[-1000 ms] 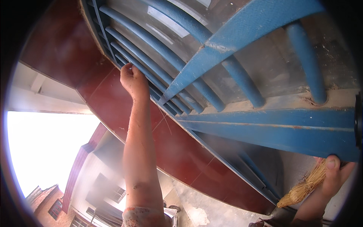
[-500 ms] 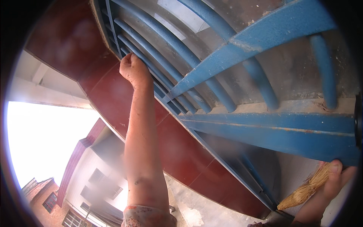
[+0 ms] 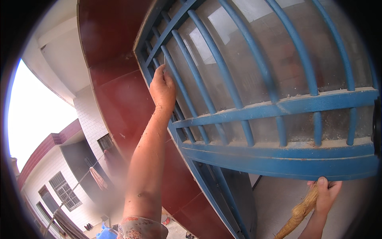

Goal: The person uses a long wire and a handheld straw brush tool to fix, clear, or tie parts of a blue security gate structure above a doorway.

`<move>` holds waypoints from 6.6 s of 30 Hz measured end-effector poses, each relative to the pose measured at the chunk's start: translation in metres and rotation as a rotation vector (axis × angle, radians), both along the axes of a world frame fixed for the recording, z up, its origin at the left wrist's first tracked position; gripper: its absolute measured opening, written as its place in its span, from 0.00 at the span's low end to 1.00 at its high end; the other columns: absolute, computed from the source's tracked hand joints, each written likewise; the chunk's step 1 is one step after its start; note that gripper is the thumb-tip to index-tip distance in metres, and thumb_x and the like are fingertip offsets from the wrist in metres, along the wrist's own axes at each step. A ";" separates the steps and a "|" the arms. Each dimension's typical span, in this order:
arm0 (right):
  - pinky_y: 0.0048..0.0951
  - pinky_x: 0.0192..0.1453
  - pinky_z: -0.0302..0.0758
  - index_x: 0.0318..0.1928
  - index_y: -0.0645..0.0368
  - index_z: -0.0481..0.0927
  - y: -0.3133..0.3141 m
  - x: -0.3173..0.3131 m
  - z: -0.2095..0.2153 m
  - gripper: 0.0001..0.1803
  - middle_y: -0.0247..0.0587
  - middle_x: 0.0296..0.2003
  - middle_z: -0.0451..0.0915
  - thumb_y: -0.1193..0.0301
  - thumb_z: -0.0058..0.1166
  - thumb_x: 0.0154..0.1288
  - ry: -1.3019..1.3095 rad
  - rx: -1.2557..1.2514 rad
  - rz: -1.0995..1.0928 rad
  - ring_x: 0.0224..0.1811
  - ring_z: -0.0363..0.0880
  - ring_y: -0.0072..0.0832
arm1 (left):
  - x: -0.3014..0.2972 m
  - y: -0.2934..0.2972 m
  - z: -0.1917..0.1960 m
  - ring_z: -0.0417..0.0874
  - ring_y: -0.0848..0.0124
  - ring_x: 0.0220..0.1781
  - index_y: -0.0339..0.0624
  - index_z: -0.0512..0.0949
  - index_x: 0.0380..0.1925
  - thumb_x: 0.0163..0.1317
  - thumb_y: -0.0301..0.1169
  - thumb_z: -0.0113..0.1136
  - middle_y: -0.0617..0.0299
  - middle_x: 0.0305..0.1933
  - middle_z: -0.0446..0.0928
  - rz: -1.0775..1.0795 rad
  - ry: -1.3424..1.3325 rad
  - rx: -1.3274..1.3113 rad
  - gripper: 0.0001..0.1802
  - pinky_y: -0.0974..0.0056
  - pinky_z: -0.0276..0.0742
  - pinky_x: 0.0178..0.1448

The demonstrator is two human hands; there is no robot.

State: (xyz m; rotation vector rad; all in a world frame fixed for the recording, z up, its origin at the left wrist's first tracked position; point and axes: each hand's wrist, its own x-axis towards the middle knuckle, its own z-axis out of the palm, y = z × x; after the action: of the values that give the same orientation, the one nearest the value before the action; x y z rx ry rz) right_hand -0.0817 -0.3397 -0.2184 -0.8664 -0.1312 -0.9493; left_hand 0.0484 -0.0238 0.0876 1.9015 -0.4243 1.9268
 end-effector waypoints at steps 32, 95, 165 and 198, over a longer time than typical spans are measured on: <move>0.29 0.25 0.74 0.45 0.68 0.62 -0.007 -0.016 0.021 0.19 0.45 0.30 0.72 0.70 0.54 0.61 -0.035 -0.310 -0.055 0.21 0.74 0.30 | 0.009 -0.031 0.013 0.78 0.59 0.51 0.28 0.73 0.48 0.59 0.24 0.47 0.46 0.46 0.77 -1.069 0.199 -0.842 0.17 0.62 0.69 0.57; 0.19 0.30 0.71 0.45 0.61 0.71 0.199 -0.023 0.222 0.08 0.33 0.29 0.74 0.76 0.48 0.65 -0.383 -0.854 0.311 0.28 0.73 0.15 | -0.141 0.026 -0.125 0.75 0.79 0.36 0.34 0.73 0.43 0.63 0.22 0.42 0.63 0.36 0.76 -1.654 0.977 -0.030 0.12 0.72 0.72 0.39; 0.18 0.28 0.74 0.36 0.66 0.75 0.134 -0.034 0.364 0.10 0.39 0.27 0.77 0.70 0.46 0.67 -0.323 -1.128 -0.418 0.25 0.75 0.18 | -0.111 0.073 -0.152 0.78 0.69 0.36 0.32 0.69 0.48 0.51 0.28 0.53 0.56 0.38 0.76 -1.821 0.686 -0.502 0.22 0.63 0.75 0.40; 0.21 0.19 0.64 0.28 0.62 0.77 0.284 0.108 0.487 0.14 0.35 0.16 0.75 0.65 0.48 0.67 0.198 -1.406 -0.906 0.13 0.69 0.18 | -0.002 0.076 -0.183 0.76 0.55 0.31 0.36 0.73 0.30 0.43 0.29 0.59 0.52 0.29 0.73 -0.977 0.226 -0.103 0.12 0.60 0.71 0.35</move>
State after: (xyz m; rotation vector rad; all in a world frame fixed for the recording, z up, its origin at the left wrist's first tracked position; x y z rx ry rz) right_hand 0.0260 -0.0555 0.2684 -2.4405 -0.2477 -1.5931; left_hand 0.0467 0.0520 -0.0955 1.3967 -0.9377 1.0522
